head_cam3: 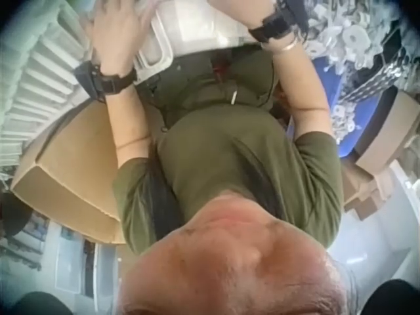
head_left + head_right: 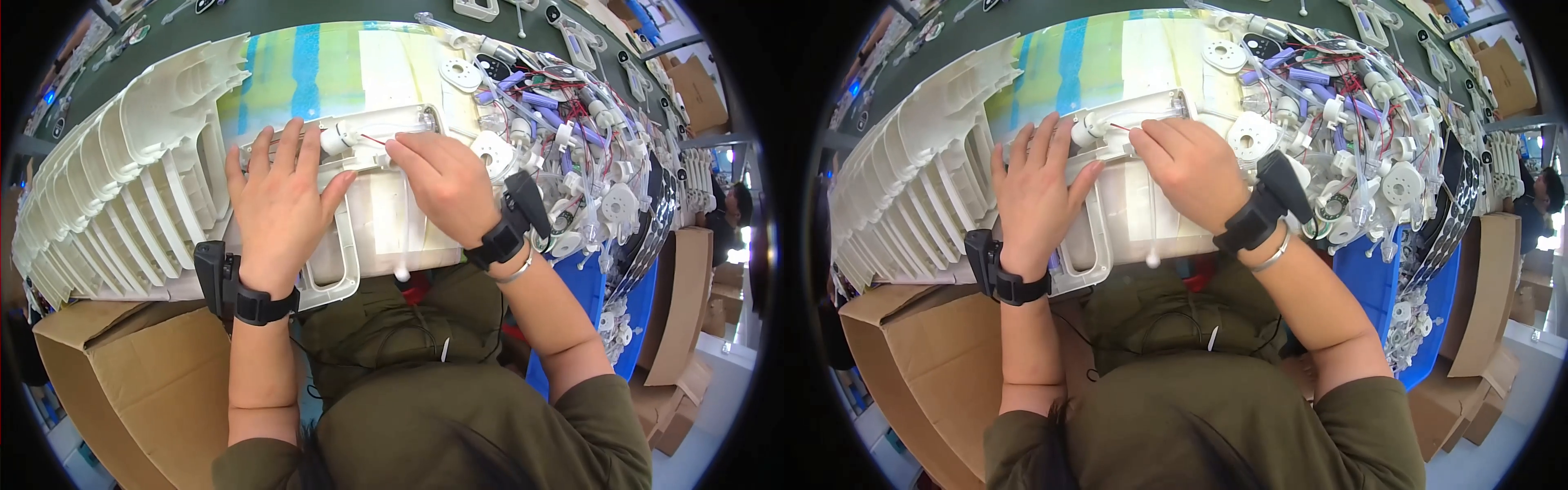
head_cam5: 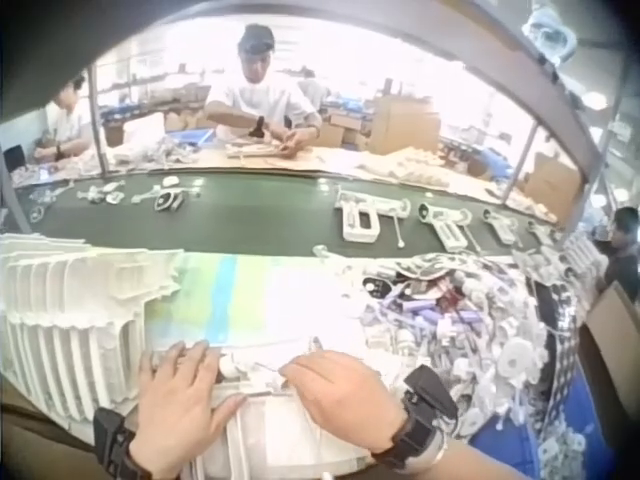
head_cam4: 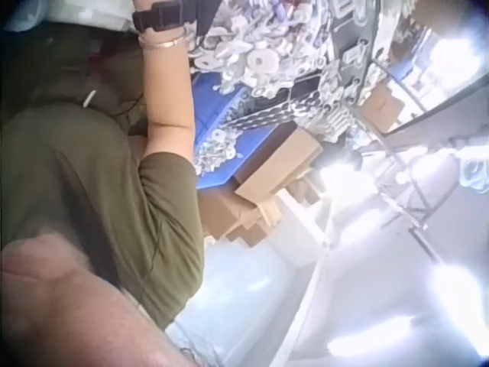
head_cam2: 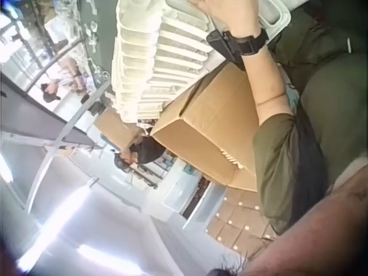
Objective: Assembling a handheld electronic device by installing the PCB, motor, and battery into the plastic shell.
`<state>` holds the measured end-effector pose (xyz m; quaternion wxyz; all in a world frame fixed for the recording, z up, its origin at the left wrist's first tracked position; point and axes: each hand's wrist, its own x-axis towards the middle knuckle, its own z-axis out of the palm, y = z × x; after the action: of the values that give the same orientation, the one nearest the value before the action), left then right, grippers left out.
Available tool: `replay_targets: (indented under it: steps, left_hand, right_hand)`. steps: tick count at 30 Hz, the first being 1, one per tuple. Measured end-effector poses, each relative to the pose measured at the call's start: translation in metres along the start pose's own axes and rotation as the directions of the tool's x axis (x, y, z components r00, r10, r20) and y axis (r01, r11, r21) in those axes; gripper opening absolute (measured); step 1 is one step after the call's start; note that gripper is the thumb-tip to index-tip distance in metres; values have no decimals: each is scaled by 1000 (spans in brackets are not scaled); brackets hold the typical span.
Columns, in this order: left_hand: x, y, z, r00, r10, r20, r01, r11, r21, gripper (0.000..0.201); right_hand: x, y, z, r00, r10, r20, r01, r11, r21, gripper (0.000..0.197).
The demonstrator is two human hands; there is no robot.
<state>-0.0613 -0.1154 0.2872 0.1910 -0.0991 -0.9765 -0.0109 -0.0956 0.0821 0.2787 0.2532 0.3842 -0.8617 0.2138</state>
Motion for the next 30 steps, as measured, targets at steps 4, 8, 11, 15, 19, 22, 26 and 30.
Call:
replay_targets:
  steps: [4,8,11,15,19,22,26,30]
  left_hand:
    - [-1,-1,0,1000,6,-19,-6,1000,0,49]
    - [-2,-1,2,1000,-6,-24,6,1000,1,49]
    - [-1,0,1,1000,1,-29,-2,1000,-8,51]
    - [-4,-5,-6,1000,-11,-3,11,1000,14,51]
    - [-7,-12,-24,995,-67,-72,67,998,-11,44]
    - [-12,-18,-12,998,-58,7,59,998,-31,40]
    - [-7,-18,2,999,-39,13,40,998,-58,41]
    - [6,-17,-6,991,-117,60,125,982,-140,24]
  right_hand:
    - [-5,-16,7,998,14,-59,-22,990,-142,28]
    - [-15,-24,13,998,1,-55,-16,962,-274,31]
    - [-19,-25,14,997,9,-82,-33,956,-292,29]
    - [3,-27,-4,998,48,32,-41,979,-199,27]
    - [29,-25,-17,994,105,-33,-105,994,-12,25]
    - [56,-25,3,995,-55,86,45,992,120,28]
    - [54,-6,12,963,-39,265,-31,966,257,34]
    - [49,-7,15,972,87,217,-181,867,464,34]
